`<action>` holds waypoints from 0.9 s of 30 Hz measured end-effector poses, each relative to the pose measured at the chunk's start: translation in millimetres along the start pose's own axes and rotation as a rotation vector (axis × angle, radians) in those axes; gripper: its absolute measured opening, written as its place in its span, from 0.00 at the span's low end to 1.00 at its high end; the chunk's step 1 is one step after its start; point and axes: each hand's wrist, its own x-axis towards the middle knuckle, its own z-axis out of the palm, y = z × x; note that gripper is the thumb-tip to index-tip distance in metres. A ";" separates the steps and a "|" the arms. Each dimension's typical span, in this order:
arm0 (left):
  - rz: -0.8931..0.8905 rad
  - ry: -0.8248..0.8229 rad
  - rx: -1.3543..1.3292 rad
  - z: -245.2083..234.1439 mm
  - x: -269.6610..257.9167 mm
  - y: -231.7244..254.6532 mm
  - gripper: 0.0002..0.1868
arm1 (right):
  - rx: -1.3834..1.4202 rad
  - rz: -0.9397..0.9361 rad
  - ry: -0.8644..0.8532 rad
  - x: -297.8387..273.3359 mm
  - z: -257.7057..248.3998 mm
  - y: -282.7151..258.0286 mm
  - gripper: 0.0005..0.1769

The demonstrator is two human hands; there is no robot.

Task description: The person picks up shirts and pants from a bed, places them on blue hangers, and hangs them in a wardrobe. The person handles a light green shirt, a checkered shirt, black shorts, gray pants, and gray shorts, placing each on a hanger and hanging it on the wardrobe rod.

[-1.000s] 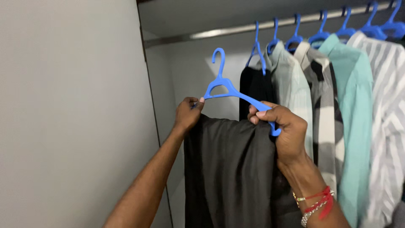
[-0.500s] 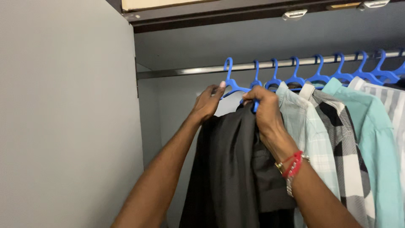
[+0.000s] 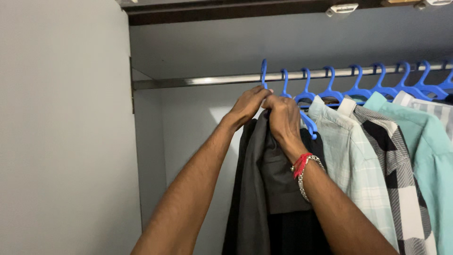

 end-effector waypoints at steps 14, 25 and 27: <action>-0.069 0.019 -0.047 20.1 -19.5 -28.6 0.45 | -0.121 0.027 -0.116 -18.2 -8.4 6.4 0.23; -0.168 -0.008 -0.310 30.1 -75.3 -15.9 0.39 | -0.378 -0.052 -0.326 -33.9 -29.2 -19.5 0.25; -0.180 0.112 -0.372 38.5 -92.5 -19.4 0.41 | -0.404 -0.085 -0.353 -49.7 -39.3 -22.9 0.29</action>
